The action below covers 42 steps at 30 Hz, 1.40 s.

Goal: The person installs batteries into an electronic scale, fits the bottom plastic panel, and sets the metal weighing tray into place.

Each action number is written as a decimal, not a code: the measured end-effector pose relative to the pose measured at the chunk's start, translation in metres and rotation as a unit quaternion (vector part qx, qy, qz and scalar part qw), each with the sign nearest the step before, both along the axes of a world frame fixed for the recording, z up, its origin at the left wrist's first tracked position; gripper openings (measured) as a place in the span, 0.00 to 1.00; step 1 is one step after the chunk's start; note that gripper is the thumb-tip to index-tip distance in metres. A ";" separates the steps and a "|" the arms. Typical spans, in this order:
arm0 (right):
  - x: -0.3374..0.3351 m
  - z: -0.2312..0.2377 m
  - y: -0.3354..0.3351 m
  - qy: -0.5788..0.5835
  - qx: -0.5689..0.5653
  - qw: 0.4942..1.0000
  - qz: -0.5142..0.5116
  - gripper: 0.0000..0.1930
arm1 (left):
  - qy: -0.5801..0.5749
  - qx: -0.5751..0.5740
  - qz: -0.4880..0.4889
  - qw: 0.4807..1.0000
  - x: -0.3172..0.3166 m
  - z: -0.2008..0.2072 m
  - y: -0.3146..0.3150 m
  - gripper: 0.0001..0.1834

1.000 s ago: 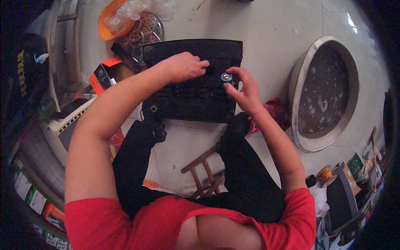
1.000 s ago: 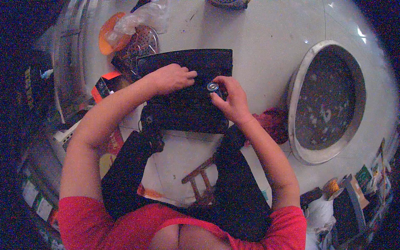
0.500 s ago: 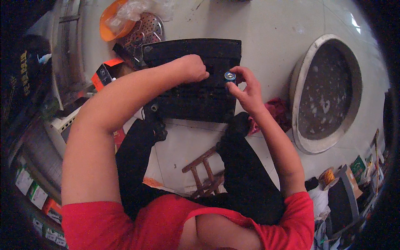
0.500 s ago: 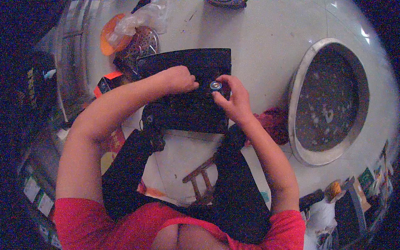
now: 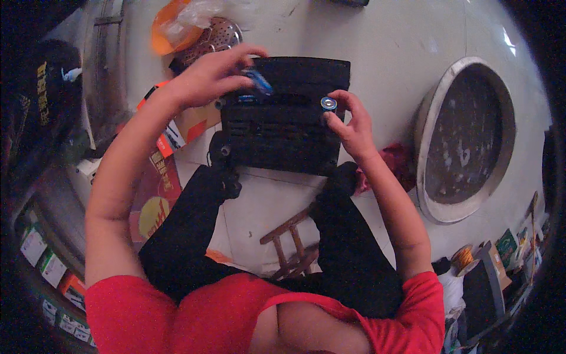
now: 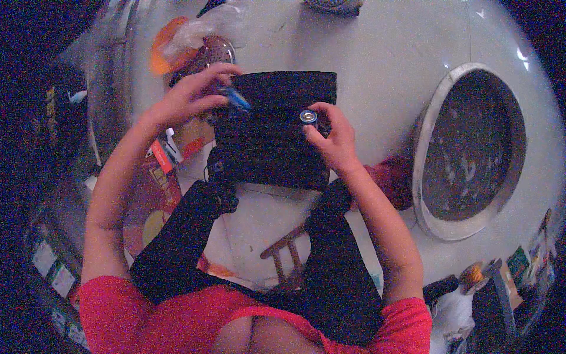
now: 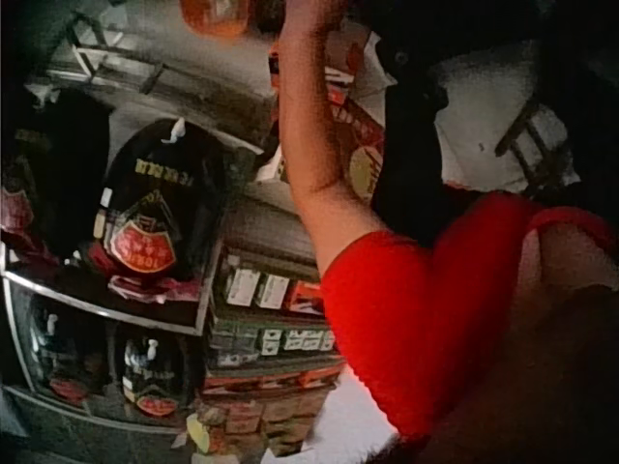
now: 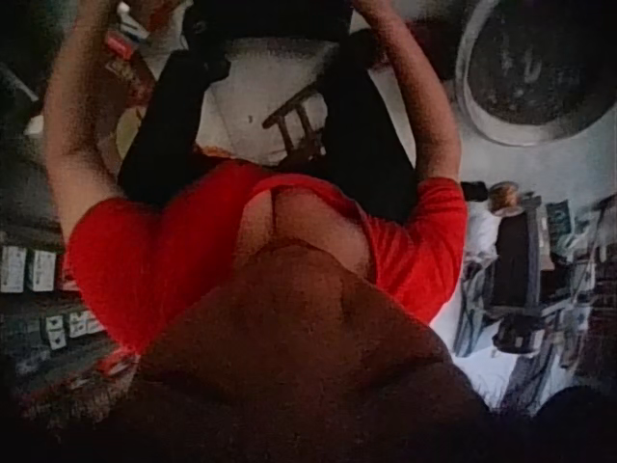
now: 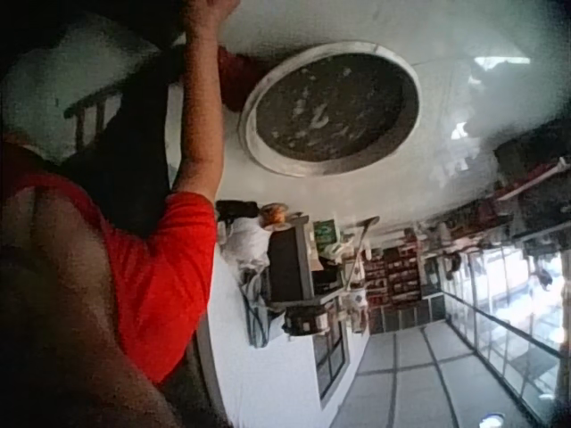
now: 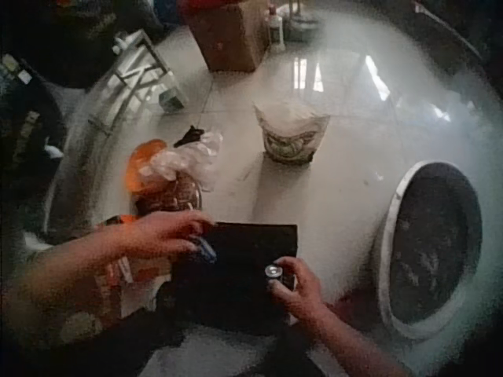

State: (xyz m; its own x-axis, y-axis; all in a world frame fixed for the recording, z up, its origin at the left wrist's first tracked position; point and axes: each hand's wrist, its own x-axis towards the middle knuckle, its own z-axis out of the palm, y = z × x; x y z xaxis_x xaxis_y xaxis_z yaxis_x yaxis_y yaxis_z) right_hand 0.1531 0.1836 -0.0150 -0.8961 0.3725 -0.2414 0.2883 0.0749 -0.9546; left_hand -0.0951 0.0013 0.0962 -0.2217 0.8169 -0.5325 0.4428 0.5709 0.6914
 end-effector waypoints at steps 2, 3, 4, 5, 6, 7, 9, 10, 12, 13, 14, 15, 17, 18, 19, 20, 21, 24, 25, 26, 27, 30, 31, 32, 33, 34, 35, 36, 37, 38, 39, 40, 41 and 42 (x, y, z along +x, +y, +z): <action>-0.008 0.002 -0.006 0.024 0.026 0.999 0.032 0.20 | -0.047 -0.007 0.115 0.992 -0.008 0.012 -0.045 0.29; -0.013 0.002 -0.009 0.038 0.057 0.996 0.053 0.21 | -0.063 -0.004 0.155 0.986 -0.006 0.019 -0.062 0.30; -0.019 0.002 -0.012 0.051 0.089 0.992 0.074 0.21 | -0.079 -0.002 0.194 0.978 -0.003 0.024 -0.077 0.30; -0.026 0.003 -0.017 0.074 0.133 0.983 0.104 0.21 | -0.071 0.002 0.213 0.974 0.002 0.027 -0.095 0.31; -0.036 0.002 -0.022 0.095 0.177 0.971 0.131 0.20 | -0.064 0.005 0.229 0.971 0.009 0.023 -0.112 0.32; -0.044 0.001 -0.027 0.116 0.220 0.956 0.158 0.19 | -0.057 0.008 0.246 0.968 0.016 0.019 -0.125 0.33; -0.059 0.001 -0.037 0.115 0.273 0.930 0.215 0.21 | -0.138 0.016 0.350 0.926 0.037 0.015 -0.137 0.35; -0.065 0.000 -0.042 0.126 0.303 0.914 0.241 0.21 | -0.178 0.020 0.399 0.899 0.045 0.013 -0.139 0.36; -0.074 -0.007 -0.053 0.127 0.358 0.878 0.290 0.21 | -0.225 0.017 0.396 0.890 0.053 0.011 -0.141 0.37; -0.075 -0.009 -0.056 0.123 0.380 0.868 0.297 0.21 | -0.249 0.016 0.393 0.885 0.055 0.010 -0.141 0.37; -0.076 -0.011 -0.058 0.119 0.400 0.856 0.305 0.20 | -0.236 0.016 0.386 0.892 0.056 0.009 -0.143 0.37; -0.077 -0.013 -0.059 0.115 0.419 0.845 0.312 0.20 | -0.234 0.020 0.386 0.892 0.056 0.008 -0.144 0.37; -0.076 -0.019 -0.055 0.096 0.434 0.835 0.325 0.20 | -0.231 0.028 0.385 0.893 0.054 0.007 -0.148 0.37; -0.076 -0.022 -0.053 0.085 0.442 0.829 0.331 0.20 | -0.225 0.027 0.385 0.895 0.053 0.007 -0.150 0.37; -0.074 -0.024 -0.053 0.084 0.445 0.825 0.337 0.21 | -0.219 0.026 0.385 0.896 0.052 0.006 -0.152 0.37; -0.073 -0.022 -0.053 0.082 0.449 0.821 0.343 0.21 | -0.213 0.025 0.386 0.897 0.052 0.005 -0.153 0.36; -0.071 -0.021 -0.052 0.080 0.453 0.817 0.349 0.22 | -0.208 0.029 0.379 0.901 0.052 0.003 -0.155 0.36; -0.062 -0.030 -0.048 0.087 0.466 0.819 0.324 0.23 | -0.203 0.033 0.362 0.909 0.052 -0.003 -0.158 0.37; -0.058 -0.031 -0.045 0.075 0.474 0.812 0.331 0.23 | -0.207 0.031 0.360 0.909 0.051 -0.003 -0.157 0.37; -0.055 -0.030 -0.043 0.062 0.482 0.806 0.337 0.24 | -0.211 0.028 0.357 0.910 0.050 -0.004 -0.157 0.38; -0.052 -0.030 -0.041 0.050 0.490 0.800 0.343 0.24 | -0.208 0.022 0.351 0.913 0.050 -0.005 -0.156 0.37; -0.046 -0.028 -0.036 0.041 0.487 0.804 0.338 0.24 | -0.182 0.004 0.324 0.928 0.053 -0.010 -0.147 0.37; -0.044 -0.029 -0.034 0.043 0.488 0.803 0.340 0.24 | -0.161 -0.003 0.310 0.937 0.055 -0.015 -0.142 0.36; -0.042 -0.030 -0.031 0.045 0.490 0.800 0.342 0.24 | -0.140 -0.010 0.297 0.945 0.056 -0.017 -0.133 0.36; -0.040 -0.030 -0.029 0.047 0.492 0.798 0.345 0.24 | -0.108 0.000 0.265 0.958 0.057 -0.019 -0.124 0.36; -0.038 -0.031 -0.028 0.060 0.499 0.799 0.330 0.23 | -0.075 0.010 0.232 0.970 0.057 -0.019 -0.112 0.36; -0.037 -0.028 -0.029 0.071 0.506 0.799 0.316 0.22 | -0.045 0.021 0.198 0.979 0.057 -0.023 -0.100 0.36; -0.037 -0.026 -0.031 0.084 0.512 0.800 0.301 0.22 | -0.005 0.045 0.162 0.986 0.057 -0.029 -0.090 0.36; -0.035 -0.025 -0.032 0.082 0.511 0.801 0.301 0.22 | 0.034 0.085 0.127 0.988 0.059 -0.035 -0.080 0.35; -0.034 -0.025 -0.032 0.079 0.510 0.803 0.299 0.22 | 0.073 0.125 0.089 0.986 0.060 -0.040 -0.068 0.35; -0.032 -0.025 -0.032 0.075 0.509 0.804 0.298 0.22 | 0.111 0.165 0.051 0.979 0.061 -0.045 -0.056 0.34; -0.032 -0.024 -0.032 0.066 0.501 0.808 0.304 0.23 | 0.115 0.137 0.026 0.984 0.062 -0.050 -0.045 0.33; -0.032 -0.024 -0.033 0.058 0.492 0.811 0.311 0.23 | 0.147 0.123 -0.015 0.981 0.062 -0.058 -0.037 0.33; -0.032 -0.023 -0.035 0.050 0.483 0.815 0.318 0.24 | 0.177 0.109 -0.056 0.977 0.063 -0.068 -0.032 0.33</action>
